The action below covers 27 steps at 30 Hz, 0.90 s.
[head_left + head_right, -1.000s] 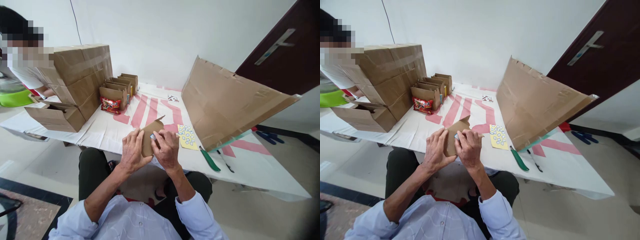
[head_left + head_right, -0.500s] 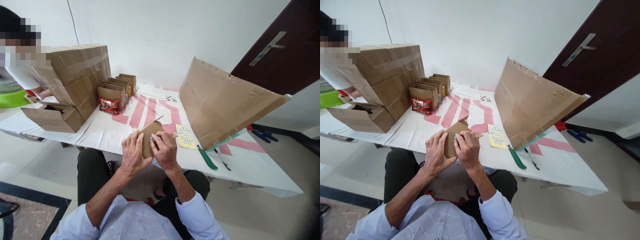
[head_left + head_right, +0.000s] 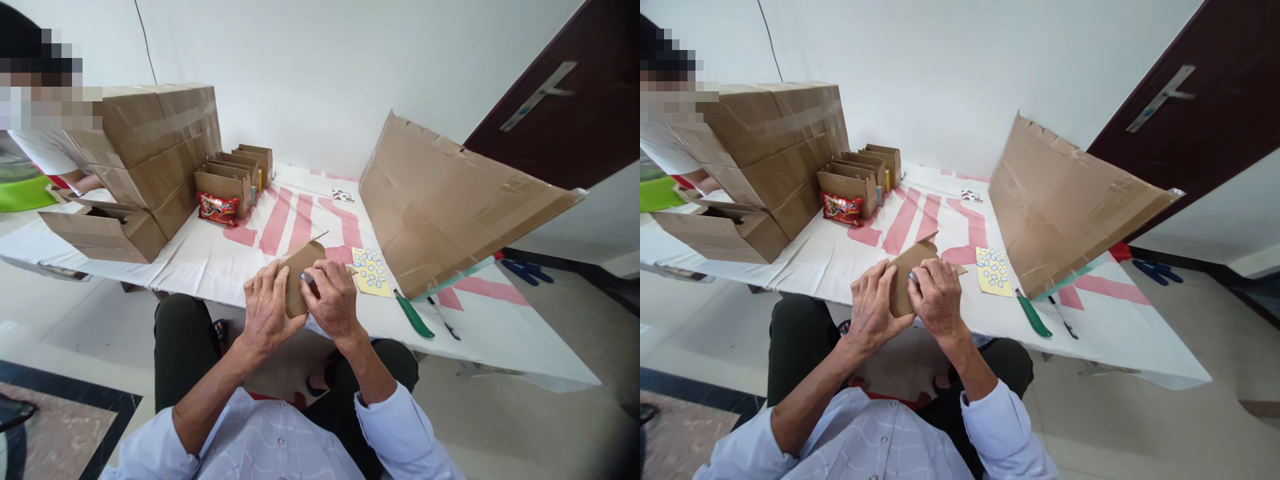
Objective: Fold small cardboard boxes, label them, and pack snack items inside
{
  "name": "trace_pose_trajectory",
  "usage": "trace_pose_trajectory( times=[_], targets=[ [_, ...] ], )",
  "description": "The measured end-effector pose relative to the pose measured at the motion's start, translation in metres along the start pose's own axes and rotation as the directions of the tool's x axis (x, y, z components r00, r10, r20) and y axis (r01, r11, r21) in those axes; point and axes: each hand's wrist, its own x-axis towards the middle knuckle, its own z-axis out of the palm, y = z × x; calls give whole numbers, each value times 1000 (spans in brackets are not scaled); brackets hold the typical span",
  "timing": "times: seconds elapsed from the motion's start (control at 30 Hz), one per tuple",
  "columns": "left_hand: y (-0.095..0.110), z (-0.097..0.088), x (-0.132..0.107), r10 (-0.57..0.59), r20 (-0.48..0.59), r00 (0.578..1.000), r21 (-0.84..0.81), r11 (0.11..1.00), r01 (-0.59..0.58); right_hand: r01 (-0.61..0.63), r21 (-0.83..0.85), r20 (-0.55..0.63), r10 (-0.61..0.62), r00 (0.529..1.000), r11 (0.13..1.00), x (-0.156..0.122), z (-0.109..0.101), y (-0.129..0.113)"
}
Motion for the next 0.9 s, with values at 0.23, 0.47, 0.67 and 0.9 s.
trace_pose_trajectory(
  times=[0.23,0.47,0.67,0.9],
  targets=[
    [1,-1,0,-9,-3,1000,5,1000,9,-8,15,13,8,1000,1000,0,0,0],
    [1,-2,-1,-9,15,1000,-3,1000,9,-44,131,-3,45,999,990,0,3,8],
    [1,-6,0,-22,72,997,-5,1000,23,19,71,102,-26,994,997,4,-3,14],
    [-2,-5,-1,-27,81,996,-4,1000,28,124,75,177,-136,975,989,16,-11,18]
  ],
)
